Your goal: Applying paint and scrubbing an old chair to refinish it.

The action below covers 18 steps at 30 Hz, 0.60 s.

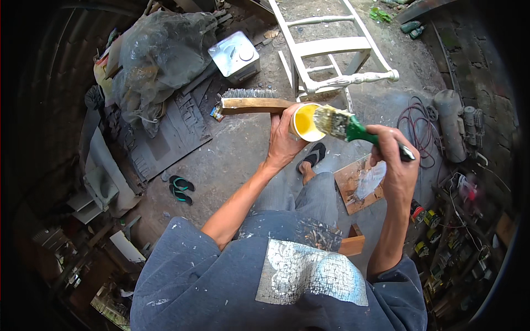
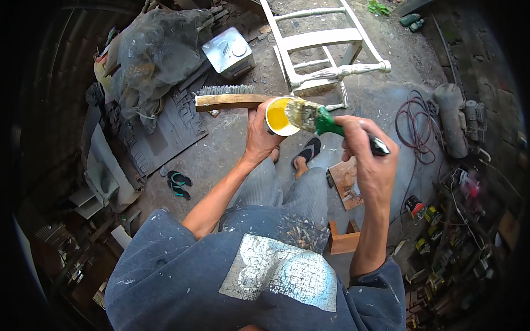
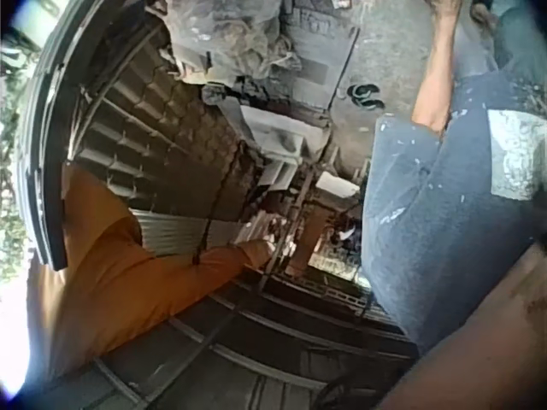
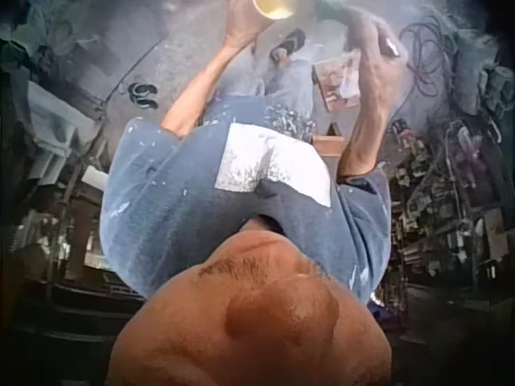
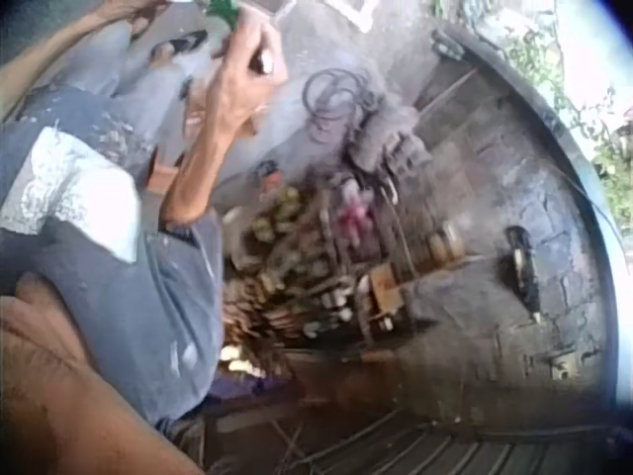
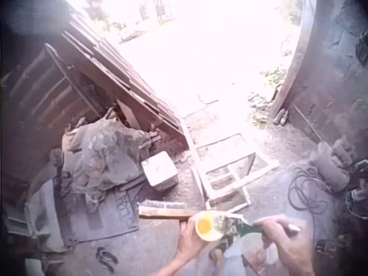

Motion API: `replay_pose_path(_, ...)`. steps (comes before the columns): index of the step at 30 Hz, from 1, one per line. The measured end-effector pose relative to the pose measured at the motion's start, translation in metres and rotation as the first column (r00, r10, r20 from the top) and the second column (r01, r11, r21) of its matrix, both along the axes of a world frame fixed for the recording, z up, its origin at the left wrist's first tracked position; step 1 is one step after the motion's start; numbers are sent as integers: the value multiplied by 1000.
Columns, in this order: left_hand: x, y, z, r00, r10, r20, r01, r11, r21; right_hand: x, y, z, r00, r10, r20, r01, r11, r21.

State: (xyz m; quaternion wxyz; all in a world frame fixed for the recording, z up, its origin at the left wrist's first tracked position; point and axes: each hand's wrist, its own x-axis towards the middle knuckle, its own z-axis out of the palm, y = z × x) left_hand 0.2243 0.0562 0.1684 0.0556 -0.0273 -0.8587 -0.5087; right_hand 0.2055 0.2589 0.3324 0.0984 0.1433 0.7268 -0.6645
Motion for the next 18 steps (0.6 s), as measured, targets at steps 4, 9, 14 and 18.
replay_pose_path(4, 0, 2, -1, 999, 7, -32, -7, 1000, 0, -14, -33, -18, 978, 200, -57, -181, 954, 240)
replay_pose_path(9, 9, 6, -4, 999, 37, 17, -36, 998, -57, -16, -55, -67, 833, 496, -247, -303, 781, 547)
replay_pose_path(14, 18, 10, -2, 993, 121, -16, -122, 982, -144, -27, -41, -78, 842, 525, -123, -448, 808, 382)
replay_pose_path(18, 12, 3, -6, 987, 155, -31, -158, 964, -216, -41, -15, -87, 958, 263, 119, -262, 965, -24)
